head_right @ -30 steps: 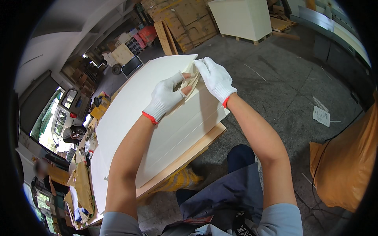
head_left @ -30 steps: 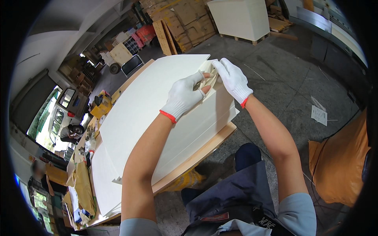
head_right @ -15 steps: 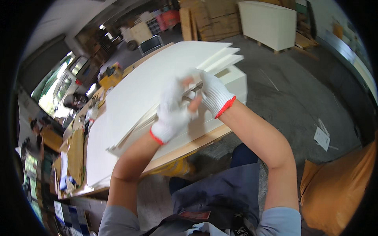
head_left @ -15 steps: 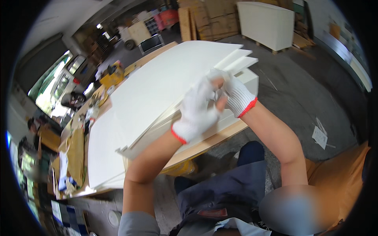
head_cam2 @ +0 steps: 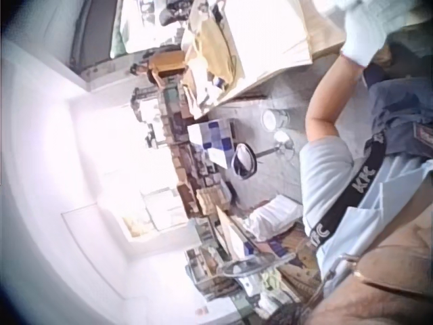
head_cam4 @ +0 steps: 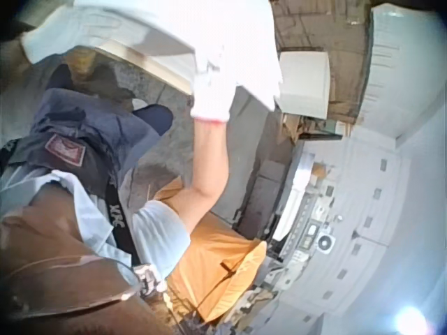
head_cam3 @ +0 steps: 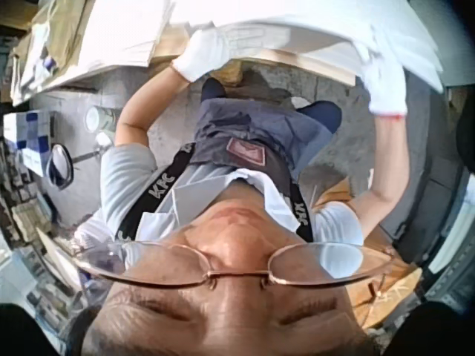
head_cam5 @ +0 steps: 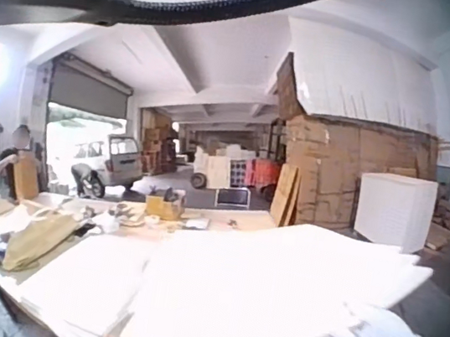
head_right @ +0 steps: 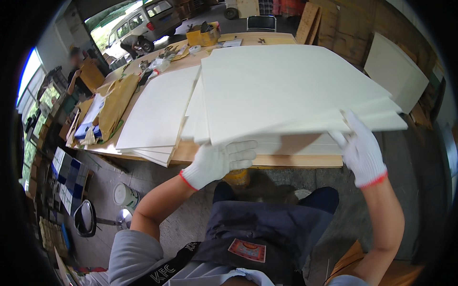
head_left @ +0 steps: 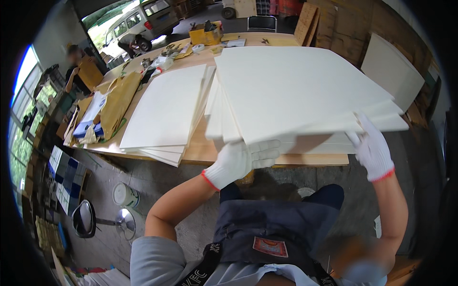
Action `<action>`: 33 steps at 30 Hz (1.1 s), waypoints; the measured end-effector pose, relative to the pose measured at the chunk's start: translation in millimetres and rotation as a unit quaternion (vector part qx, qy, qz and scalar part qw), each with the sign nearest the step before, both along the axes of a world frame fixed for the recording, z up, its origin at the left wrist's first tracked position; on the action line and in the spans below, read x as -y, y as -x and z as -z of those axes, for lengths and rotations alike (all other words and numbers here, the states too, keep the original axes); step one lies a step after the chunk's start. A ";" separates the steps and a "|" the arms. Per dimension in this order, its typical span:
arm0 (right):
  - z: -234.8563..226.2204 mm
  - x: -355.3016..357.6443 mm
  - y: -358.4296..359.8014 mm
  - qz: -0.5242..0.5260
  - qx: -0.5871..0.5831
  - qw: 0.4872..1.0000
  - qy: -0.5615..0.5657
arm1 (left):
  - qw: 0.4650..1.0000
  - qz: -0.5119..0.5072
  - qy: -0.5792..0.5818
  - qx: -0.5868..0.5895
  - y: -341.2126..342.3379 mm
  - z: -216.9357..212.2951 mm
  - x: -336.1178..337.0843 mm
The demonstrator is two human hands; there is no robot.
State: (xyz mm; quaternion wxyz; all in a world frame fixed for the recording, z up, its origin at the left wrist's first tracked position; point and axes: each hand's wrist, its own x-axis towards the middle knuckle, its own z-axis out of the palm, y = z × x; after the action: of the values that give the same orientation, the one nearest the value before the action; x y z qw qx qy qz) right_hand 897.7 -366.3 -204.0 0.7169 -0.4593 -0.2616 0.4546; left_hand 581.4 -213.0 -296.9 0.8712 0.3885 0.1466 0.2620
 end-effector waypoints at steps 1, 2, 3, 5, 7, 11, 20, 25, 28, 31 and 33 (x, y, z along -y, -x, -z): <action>3.0 16.9 -4.1 0.009 -0.005 0.999 0.033 | 0.999 -0.028 0.026 0.021 10.8 -4.4 2.5; 7.6 34.1 -5.3 0.038 -0.010 0.998 0.039 | 0.996 -0.052 0.053 0.045 19.0 -8.4 4.8; 16.2 50.2 -6.7 0.060 -0.020 0.997 0.044 | 0.991 -0.084 0.078 0.065 30.7 -13.4 10.7; 17.8 102.9 -12.9 0.069 0.022 0.994 0.076 | 0.987 -0.135 0.085 -0.012 40.1 -21.0 12.7; 15.5 133.5 4.9 0.162 0.051 0.982 0.086 | 0.985 -0.112 0.106 -0.078 33.3 -45.5 20.1; 11.6 175.9 6.8 0.134 0.063 0.987 0.068 | 0.953 -0.138 0.022 -0.270 13.1 -79.8 46.4; -8.3 134.6 4.4 0.092 0.124 0.988 -0.012 | 0.903 -0.184 -0.268 -0.283 94.8 -61.0 41.9; -39.1 6.0 74.8 0.000 0.089 0.993 -0.073 | 0.914 -0.363 -0.181 -0.001 214.2 -14.8 41.2; -57.0 -52.4 131.6 -0.135 0.200 0.966 -0.095 | 0.902 -0.404 -0.126 0.088 242.3 -17.9 37.4; -23.5 -112.4 207.0 -0.194 0.505 0.818 -0.197 | 0.882 -0.447 -0.121 0.090 248.2 -31.2 14.1; 30.9 -143.8 258.3 -0.022 0.713 0.614 -0.337 | 0.877 -0.451 -0.141 0.088 271.5 -6.7 -34.2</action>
State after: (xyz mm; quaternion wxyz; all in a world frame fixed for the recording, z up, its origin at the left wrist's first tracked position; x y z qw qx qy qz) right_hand 639.4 -222.5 -234.8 0.3985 -0.3591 -0.8352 -0.1210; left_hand 309.9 -178.8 -290.2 0.6039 0.3739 0.1901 0.6777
